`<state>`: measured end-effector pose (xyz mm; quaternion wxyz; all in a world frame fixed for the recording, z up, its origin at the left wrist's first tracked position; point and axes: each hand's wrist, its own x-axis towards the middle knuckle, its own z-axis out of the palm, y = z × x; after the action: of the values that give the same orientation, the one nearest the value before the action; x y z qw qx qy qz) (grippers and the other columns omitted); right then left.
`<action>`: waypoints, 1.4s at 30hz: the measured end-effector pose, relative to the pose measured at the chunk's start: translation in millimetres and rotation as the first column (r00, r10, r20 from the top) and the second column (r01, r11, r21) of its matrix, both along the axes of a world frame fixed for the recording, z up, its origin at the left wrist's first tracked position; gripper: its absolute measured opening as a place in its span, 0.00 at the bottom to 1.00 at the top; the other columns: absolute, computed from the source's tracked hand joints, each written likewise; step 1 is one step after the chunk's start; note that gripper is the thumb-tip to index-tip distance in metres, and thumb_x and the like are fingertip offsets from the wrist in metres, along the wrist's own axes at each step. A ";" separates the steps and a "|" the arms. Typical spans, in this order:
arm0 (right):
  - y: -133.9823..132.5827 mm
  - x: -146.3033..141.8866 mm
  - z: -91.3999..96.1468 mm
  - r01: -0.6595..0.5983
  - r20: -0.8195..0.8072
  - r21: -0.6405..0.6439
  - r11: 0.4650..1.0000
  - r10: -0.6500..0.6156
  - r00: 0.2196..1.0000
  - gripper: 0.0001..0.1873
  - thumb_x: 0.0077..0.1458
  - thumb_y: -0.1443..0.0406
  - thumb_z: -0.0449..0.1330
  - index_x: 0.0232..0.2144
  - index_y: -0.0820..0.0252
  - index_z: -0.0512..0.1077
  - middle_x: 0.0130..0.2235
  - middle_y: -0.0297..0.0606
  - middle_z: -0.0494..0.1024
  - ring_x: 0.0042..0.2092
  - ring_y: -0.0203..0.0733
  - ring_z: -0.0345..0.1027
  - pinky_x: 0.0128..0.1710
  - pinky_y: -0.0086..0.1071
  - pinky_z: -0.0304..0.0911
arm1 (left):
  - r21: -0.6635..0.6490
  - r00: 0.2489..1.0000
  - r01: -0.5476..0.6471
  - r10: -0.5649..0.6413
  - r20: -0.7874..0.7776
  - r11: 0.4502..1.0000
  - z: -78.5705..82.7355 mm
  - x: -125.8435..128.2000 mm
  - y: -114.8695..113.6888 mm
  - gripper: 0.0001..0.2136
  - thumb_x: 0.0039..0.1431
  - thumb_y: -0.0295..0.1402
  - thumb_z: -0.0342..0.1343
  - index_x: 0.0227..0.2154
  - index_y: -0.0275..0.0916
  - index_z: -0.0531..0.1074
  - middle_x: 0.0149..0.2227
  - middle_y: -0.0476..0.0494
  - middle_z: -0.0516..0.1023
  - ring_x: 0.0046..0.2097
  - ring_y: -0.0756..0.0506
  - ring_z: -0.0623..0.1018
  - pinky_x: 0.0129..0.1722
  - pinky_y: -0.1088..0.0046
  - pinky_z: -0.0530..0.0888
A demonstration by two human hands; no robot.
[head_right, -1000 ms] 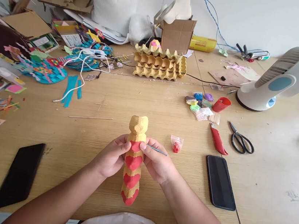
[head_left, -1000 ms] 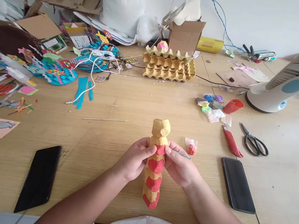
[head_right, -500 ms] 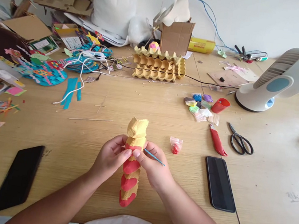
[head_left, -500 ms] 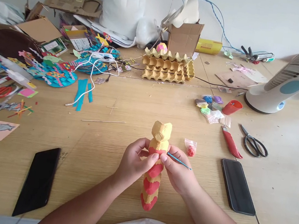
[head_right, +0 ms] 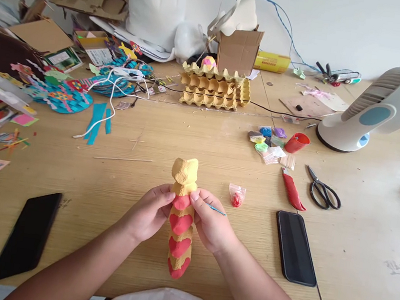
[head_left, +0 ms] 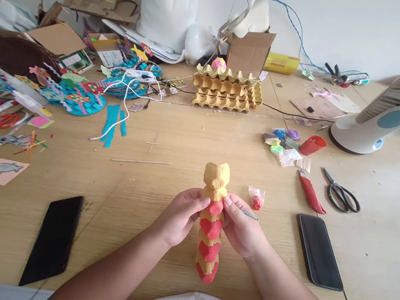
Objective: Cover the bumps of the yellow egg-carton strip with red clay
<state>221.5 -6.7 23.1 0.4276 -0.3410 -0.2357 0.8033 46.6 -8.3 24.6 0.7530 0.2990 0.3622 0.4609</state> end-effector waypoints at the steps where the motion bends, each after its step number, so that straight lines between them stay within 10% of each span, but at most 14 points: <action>1: 0.0 -0.1 -0.1 -0.002 0.003 0.002 1.000 0.002 1.000 0.25 0.49 0.47 0.81 0.29 0.59 0.78 0.27 0.34 0.81 0.27 0.36 0.72 0.29 0.28 0.65 | -0.014 1.000 -0.008 0.008 0.006 1.000 0.2 0.1 0.1 0.19 0.52 0.49 0.77 0.33 0.37 0.84 0.30 0.45 0.80 0.33 0.48 0.74 0.34 0.73 0.70; 42: 6.0 1.8 -2.7 0.024 -0.026 0.016 1.000 -0.024 0.999 0.20 0.56 0.48 0.77 0.31 0.56 0.78 0.29 0.33 0.79 0.30 0.38 0.68 0.33 0.32 0.65 | -0.002 0.999 -0.030 0.030 0.032 1.000 -3.5 1.2 0.9 0.18 0.59 0.49 0.73 0.35 0.38 0.84 0.33 0.41 0.83 0.35 0.44 0.78 0.37 0.68 0.74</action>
<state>223.3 -0.7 20.4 0.4431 -0.3299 -0.2328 0.8004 47.8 -7.4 21.1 0.7520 0.2856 0.3549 0.4765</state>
